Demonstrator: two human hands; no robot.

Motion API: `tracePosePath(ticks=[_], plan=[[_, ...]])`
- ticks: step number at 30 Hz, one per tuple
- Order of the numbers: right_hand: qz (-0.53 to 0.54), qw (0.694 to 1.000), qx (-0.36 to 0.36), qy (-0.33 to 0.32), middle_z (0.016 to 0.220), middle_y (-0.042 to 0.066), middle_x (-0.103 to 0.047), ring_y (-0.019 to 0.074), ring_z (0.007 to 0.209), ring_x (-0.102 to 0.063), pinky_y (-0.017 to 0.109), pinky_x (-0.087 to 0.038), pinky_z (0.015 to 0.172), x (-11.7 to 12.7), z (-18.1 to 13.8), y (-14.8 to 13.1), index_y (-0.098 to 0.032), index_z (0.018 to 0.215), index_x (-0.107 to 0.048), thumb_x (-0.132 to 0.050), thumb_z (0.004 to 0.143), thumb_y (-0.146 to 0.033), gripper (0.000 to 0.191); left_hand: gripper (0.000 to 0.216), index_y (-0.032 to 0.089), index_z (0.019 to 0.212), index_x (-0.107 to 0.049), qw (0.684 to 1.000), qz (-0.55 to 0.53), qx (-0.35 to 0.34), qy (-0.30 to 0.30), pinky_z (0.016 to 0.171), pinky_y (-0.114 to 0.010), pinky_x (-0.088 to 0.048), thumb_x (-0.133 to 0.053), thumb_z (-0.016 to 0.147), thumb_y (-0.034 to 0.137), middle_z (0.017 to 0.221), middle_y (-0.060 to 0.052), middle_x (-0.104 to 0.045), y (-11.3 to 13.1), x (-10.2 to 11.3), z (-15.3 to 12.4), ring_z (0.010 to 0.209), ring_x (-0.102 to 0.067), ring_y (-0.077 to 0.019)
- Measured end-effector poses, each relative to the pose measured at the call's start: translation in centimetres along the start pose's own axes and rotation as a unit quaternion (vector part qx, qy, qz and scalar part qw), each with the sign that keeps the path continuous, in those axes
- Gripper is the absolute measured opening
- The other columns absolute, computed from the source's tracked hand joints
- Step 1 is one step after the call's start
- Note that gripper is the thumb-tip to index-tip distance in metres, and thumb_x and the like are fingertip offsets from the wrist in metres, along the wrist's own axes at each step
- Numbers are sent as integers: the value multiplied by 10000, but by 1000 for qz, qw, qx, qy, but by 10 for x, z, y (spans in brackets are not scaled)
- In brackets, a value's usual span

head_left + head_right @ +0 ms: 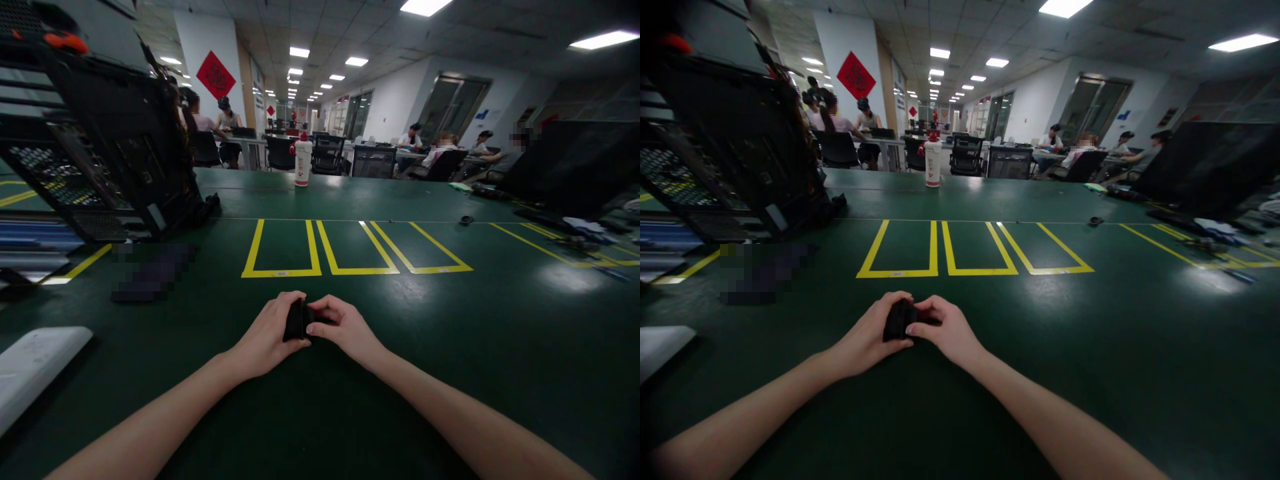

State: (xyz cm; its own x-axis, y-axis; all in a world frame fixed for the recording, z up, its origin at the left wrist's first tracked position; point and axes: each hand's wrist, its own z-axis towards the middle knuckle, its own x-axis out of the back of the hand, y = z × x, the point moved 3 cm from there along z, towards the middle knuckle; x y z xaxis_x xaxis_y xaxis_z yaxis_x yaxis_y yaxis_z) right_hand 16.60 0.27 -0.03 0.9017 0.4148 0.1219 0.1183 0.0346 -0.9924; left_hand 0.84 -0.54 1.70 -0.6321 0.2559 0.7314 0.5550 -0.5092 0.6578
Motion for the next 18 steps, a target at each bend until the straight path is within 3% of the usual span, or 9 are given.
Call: tracePosePath(ticks=[6,18], plan=[[35,999,-1,21,974,21,-596,179,931,-590,365,-471,833,-3,1,-3,-191,935,-538,-640,684,-277,285,569,268,1209,-279,1000,-7,-3,-5,886,-452,-415,-610,746,261,1191,-68,-424,1,-2,1,1083,-454,-252],[12,1000,2,2,933,14,-587,176,893,-580,364,-476,804,-4,0,-8,-198,910,-566,-593,732,-290,202,559,270,1221,-279,1000,-8,-24,-7,881,-450,-418,-591,759,232,1192,-76,-429,9,1,-2,1081,-457,-254]])
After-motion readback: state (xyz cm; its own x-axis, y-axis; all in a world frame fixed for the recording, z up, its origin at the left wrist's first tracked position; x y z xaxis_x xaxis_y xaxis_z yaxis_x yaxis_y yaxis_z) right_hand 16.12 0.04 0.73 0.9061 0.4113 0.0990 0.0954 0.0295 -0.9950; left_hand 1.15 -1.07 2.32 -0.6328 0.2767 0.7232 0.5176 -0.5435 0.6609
